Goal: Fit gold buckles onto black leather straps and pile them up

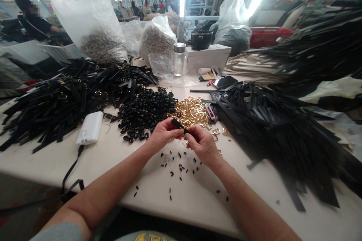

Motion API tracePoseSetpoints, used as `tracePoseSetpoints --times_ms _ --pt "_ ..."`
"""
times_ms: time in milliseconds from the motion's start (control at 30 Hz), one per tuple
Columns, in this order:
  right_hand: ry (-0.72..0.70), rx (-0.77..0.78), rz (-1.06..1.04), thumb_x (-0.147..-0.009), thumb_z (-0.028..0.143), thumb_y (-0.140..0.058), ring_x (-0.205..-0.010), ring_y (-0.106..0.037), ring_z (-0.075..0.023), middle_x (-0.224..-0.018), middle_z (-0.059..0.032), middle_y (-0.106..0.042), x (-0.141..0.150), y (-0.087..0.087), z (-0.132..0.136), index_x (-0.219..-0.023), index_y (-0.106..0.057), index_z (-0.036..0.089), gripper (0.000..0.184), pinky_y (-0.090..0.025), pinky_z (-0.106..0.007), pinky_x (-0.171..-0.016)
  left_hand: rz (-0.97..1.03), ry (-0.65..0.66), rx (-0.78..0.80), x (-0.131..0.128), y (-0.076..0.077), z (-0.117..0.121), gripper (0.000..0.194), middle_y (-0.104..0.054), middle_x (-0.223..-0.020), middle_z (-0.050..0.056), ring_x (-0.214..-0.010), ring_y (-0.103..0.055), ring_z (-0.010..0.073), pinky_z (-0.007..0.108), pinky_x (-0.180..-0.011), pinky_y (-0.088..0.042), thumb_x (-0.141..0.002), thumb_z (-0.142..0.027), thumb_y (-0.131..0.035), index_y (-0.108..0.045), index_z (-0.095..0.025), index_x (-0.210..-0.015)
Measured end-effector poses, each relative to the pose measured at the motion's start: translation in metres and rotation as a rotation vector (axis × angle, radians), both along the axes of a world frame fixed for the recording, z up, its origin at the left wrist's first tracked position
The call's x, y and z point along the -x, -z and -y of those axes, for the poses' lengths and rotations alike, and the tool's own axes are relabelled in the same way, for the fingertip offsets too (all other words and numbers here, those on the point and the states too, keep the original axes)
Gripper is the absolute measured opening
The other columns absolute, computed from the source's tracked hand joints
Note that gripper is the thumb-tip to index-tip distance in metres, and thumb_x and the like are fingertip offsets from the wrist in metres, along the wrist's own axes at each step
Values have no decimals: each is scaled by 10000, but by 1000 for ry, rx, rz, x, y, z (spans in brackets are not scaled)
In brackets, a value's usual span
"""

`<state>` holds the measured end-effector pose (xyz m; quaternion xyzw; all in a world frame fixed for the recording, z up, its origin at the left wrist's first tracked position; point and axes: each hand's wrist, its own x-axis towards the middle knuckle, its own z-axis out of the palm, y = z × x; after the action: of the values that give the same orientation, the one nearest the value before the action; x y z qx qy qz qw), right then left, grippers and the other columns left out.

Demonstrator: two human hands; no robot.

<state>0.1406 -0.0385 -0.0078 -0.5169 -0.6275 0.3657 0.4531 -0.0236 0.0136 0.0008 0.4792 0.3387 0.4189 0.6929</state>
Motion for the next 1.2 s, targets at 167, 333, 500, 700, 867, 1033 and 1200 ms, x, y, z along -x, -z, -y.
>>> tracePoseSetpoints --times_ms 167,333,500,700,867,1033,1200 --pt "16 -52 72 -891 250 -529 -500 -587 -93 -651 31 -586 0 -2 1 -779 -526 200 123 -450 -212 -505 -26 -12 -10 -2 2 1 344 -662 -697 0 -593 -587 98 226 -575 -467 -584 -277 -853 -602 -135 -771" --pt "17 -59 87 -894 242 -523 -518 -593 -97 -671 25 -600 -2 1 -1 -794 -526 204 107 -453 -214 -518 -30 -13 15 -4 7 4 338 -673 -716 5 -603 -599 103 229 -583 -469 -605 -286 -838 -602 -141 -798" --pt "30 -77 79 -895 252 -525 -515 -594 -98 -672 25 -601 0 -1 0 -796 -535 205 110 -456 -215 -521 -30 -53 98 -5 4 6 235 -678 -725 7 -615 -620 102 223 -606 -485 -684 -281 -766 -617 -148 -807" --pt "32 -50 43 -887 252 -531 -508 -610 -105 -673 23 -621 0 -2 -1 -814 -550 212 85 -478 -218 -514 100 -18 227 -3 2 4 216 -676 -714 22 -608 -627 102 208 -589 -492 -686 -271 -754 -656 -131 -818" --pt "15 -39 7 -886 268 -542 -518 -617 -106 -694 18 -634 -3 2 -3 -837 -560 213 76 -498 -221 -518 180 34 338 -1 4 2 223 -674 -750 8 -622 -615 79 199 -622 -492 -653 -206 -788 -675 -136 -831" --pt "-5 -46 -16 -889 285 -542 -528 -621 -107 -696 21 -624 -6 6 -5 -832 -550 213 92 -506 -223 -517 117 60 280 -1 -1 3 241 -671 -756 18 -652 -594 91 215 -628 -457 -613 -203 -811 -695 -129 -810" --pt "-17 -11 -24 -886 305 -550 -554 -633 -119 -711 7 -628 -5 7 -4 -842 -564 208 107 -518 -238 -535 -1 -12 102 -1 -10 6 190 -614 -638 -20 -571 -516 71 215 -582 -402 -593 -212 -809 -664 -140 -692"
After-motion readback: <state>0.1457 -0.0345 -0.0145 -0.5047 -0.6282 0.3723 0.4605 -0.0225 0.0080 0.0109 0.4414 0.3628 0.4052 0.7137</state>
